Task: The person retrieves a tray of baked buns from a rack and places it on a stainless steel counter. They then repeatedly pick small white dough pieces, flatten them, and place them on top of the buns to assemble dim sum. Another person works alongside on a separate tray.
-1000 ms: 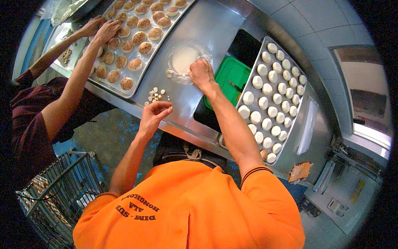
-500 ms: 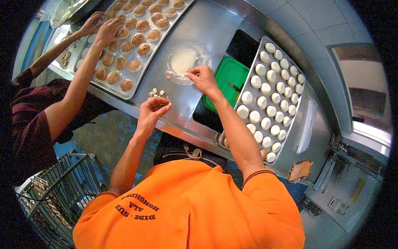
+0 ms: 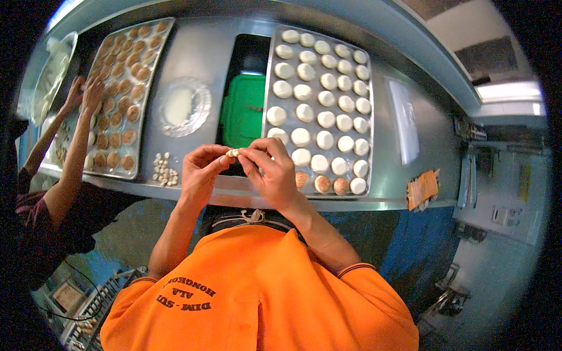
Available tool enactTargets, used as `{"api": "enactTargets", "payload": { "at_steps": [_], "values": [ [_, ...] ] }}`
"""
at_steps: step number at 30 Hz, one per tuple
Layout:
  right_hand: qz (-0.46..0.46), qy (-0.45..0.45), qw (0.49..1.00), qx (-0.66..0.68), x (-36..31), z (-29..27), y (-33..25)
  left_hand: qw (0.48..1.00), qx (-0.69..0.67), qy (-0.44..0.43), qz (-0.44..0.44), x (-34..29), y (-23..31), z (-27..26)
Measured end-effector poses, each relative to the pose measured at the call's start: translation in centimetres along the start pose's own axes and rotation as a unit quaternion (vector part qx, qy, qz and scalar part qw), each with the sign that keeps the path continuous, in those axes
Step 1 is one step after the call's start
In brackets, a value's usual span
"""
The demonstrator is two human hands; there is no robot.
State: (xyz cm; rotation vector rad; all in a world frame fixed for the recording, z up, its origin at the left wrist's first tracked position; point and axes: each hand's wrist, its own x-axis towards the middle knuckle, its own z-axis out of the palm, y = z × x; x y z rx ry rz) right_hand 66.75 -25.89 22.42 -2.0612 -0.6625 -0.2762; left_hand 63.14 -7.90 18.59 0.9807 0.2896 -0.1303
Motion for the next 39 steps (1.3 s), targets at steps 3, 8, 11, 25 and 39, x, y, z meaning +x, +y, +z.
{"api": "enactTargets", "payload": {
  "at_steps": [3,8,11,25,39],
  "values": [
    [-0.024,0.073,0.997,-0.032,-1.5,-2.9,1.2,0.999,0.022,-0.04,-0.019,0.7,-1.6,3.7],
    [0.028,0.074,0.994,-0.075,-4.9,-6.9,4.0,0.994,0.089,-0.043,-0.047,1.8,-3.7,7.5],
    [0.118,0.082,0.984,-0.101,-8.4,-9.9,7.2,0.984,0.17,-0.048,-0.038,2.7,-4.9,9.3],
    [0.109,0.024,0.935,-0.336,-20.9,-14.2,18.5,0.793,0.512,-0.292,0.152,10.1,-18.4,21.0],
    [0.295,0.004,0.931,-0.215,-17.1,-13.8,18.1,0.594,0.664,-0.34,0.301,12.7,-21.1,22.0]
  ]
}}
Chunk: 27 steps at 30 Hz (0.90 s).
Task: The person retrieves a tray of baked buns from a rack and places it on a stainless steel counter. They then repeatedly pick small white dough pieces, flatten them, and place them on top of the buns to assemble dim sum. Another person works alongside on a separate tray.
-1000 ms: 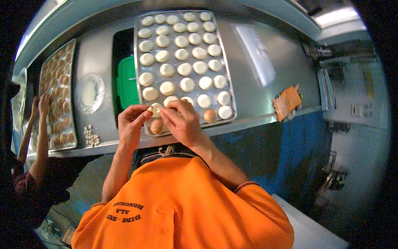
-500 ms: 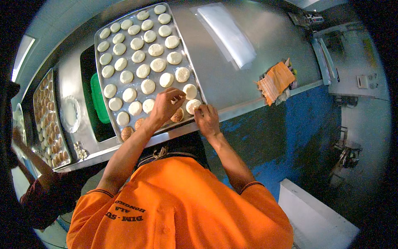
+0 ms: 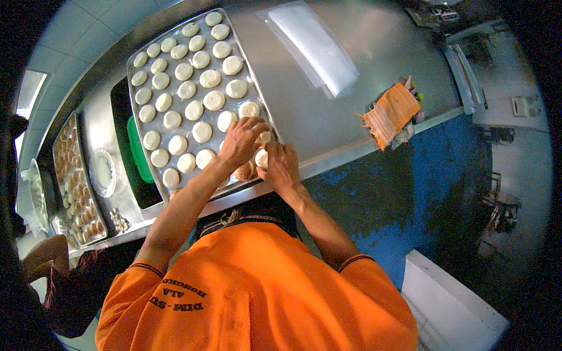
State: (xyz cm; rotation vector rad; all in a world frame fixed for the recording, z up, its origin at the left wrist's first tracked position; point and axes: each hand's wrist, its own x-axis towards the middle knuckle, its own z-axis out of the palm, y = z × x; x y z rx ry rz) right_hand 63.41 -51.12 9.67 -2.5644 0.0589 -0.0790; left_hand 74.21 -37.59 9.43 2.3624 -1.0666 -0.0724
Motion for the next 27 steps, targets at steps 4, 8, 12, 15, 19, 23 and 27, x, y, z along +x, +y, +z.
{"api": "enactTargets", "payload": {
  "at_steps": [4,8,12,15,19,23,27],
  "values": [
    [0.021,0.007,1.0,0.019,0.1,-0.5,0.3,0.992,0.094,-0.071,0.052,0.9,0.0,0.2],
    [-0.017,0.009,0.995,0.094,-0.6,-1.7,1.4,0.984,0.101,-0.144,0.031,1.7,-0.1,0.1],
    [-0.049,0.017,0.992,0.115,-0.8,-1.3,2.2,0.992,-0.014,-0.119,-0.032,1.3,-0.6,-1.1],
    [-0.043,0.001,0.992,0.12,-1.0,-0.9,2.9,0.982,-0.133,-0.105,-0.085,0.8,-0.2,-1.2],
    [-0.051,0.01,0.991,0.124,-1.6,-0.3,3.5,0.967,-0.21,-0.116,-0.085,0.1,-0.2,-0.4],
    [-0.069,0.007,0.996,0.051,-1.7,0.6,2.7,0.982,-0.172,-0.053,-0.063,-1.5,-1.4,0.5],
    [-0.08,-0.001,0.995,0.065,-1.8,-0.6,1.6,0.99,-0.134,-0.019,-0.045,-2.4,-0.5,0.9]
  ]
}}
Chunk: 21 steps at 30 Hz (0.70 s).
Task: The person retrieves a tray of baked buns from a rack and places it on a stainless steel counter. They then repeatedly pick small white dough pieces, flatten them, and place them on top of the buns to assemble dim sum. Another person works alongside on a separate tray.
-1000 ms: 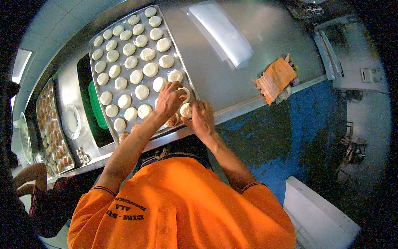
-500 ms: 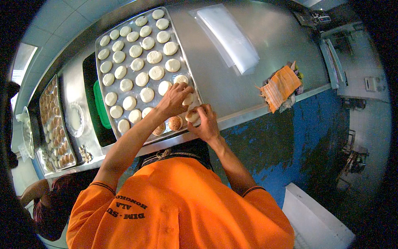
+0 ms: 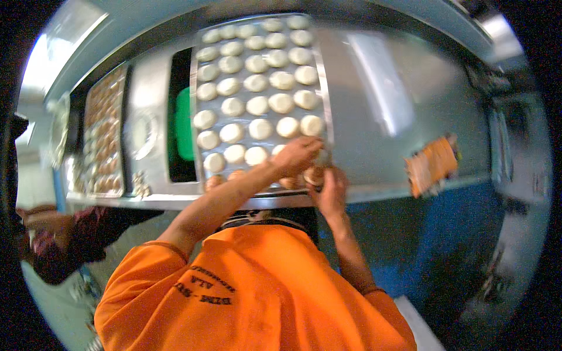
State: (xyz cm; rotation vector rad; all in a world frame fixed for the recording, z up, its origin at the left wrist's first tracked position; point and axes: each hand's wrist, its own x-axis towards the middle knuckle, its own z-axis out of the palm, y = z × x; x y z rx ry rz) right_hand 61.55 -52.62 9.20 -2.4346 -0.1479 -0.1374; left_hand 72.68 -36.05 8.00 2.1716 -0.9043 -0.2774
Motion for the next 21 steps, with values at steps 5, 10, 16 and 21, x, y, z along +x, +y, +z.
{"api": "enactTargets", "payload": {
  "at_steps": [5,10,16,21],
  "values": [
    [0.031,-0.014,0.997,-0.064,-0.5,-5.1,-1.8,0.993,-0.088,0.083,0.007,-2.3,3.9,-0.9],
    [-0.063,-0.029,0.998,-0.004,2.9,-3.5,-7.6,0.945,-0.084,0.291,-0.125,-14.1,1.6,-6.5],
    [-0.225,-0.218,0.938,0.15,7.3,9.9,-18.2,0.752,-0.011,0.52,-0.403,-31.0,-5.2,-12.1],
    [-0.396,-0.297,0.863,0.102,8.3,23.3,-26.7,0.752,0.086,0.484,-0.438,-39.6,-10.1,-15.8]
  ]
}}
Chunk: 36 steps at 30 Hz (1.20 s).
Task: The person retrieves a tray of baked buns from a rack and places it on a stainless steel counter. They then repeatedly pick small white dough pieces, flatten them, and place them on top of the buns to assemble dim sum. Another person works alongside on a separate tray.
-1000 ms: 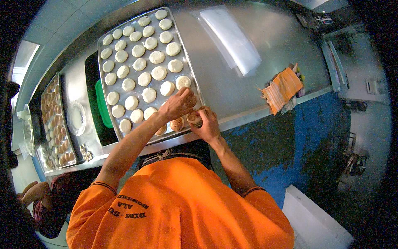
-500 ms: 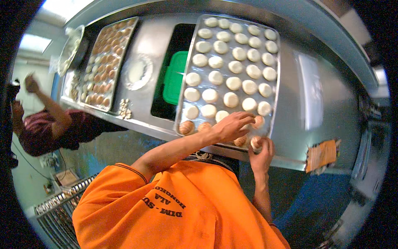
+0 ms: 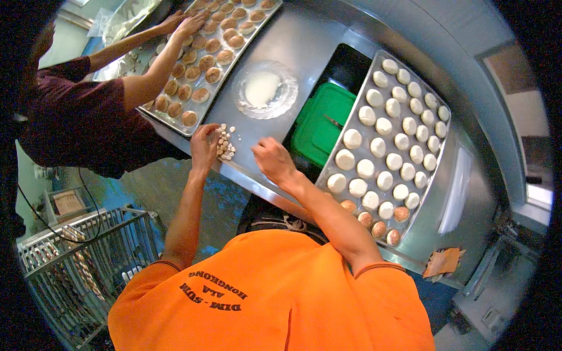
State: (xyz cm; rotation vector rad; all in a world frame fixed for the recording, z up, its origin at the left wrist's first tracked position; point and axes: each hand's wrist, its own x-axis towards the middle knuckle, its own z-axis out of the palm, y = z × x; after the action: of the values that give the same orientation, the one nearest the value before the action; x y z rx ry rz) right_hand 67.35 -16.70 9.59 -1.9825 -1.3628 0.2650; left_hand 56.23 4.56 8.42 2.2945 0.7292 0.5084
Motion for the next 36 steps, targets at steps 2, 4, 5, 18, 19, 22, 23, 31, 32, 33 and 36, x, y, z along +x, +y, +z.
{"api": "enactTargets", "payload": {
  "at_steps": [2,4,5,18,19,22,23,31,32,33,36],
  "values": [
    [0.004,0.005,0.999,-0.042,3.9,3.0,0.3,0.998,0.036,-0.031,0.039,1.5,-1.3,-0.6],
    [0.008,-0.005,0.998,-0.069,6.0,4.5,0.8,0.997,0.005,-0.069,0.024,2.1,-1.3,-0.1],
    [0.025,-0.023,0.996,-0.083,6.6,4.8,1.0,0.996,-0.008,-0.087,0.026,2.2,-1.1,0.2],
    [0.002,-0.053,0.986,-0.159,8.3,5.4,1.8,0.989,0.047,-0.132,0.055,3.9,-0.2,1.5],
    [0.024,-0.06,0.989,-0.133,8.3,4.7,1.8,0.989,0.045,-0.13,0.052,3.8,0.0,1.3],
    [0.121,0.058,0.991,-0.026,7.8,1.5,2.8,0.991,-0.084,-0.1,-0.018,3.0,0.6,0.4],
    [0.172,0.05,0.983,-0.032,7.9,0.4,3.6,0.986,-0.124,-0.101,-0.05,2.7,0.8,0.0],
    [0.178,0.012,0.97,-0.167,8.7,-1.4,8.3,0.927,-0.308,-0.131,-0.167,0.4,1.7,0.2],
    [0.175,0.02,0.969,-0.175,8.4,-1.4,8.4,0.921,-0.315,-0.138,-0.181,0.1,2.0,0.4],
    [0.176,0.025,0.966,-0.186,8.0,-1.5,8.6,0.915,-0.322,-0.145,-0.195,-0.2,2.4,0.7],
    [0.174,0.022,0.965,-0.195,7.3,-2.5,8.8,0.9,-0.347,-0.16,-0.208,-0.5,3.8,1.1]
  ]
}}
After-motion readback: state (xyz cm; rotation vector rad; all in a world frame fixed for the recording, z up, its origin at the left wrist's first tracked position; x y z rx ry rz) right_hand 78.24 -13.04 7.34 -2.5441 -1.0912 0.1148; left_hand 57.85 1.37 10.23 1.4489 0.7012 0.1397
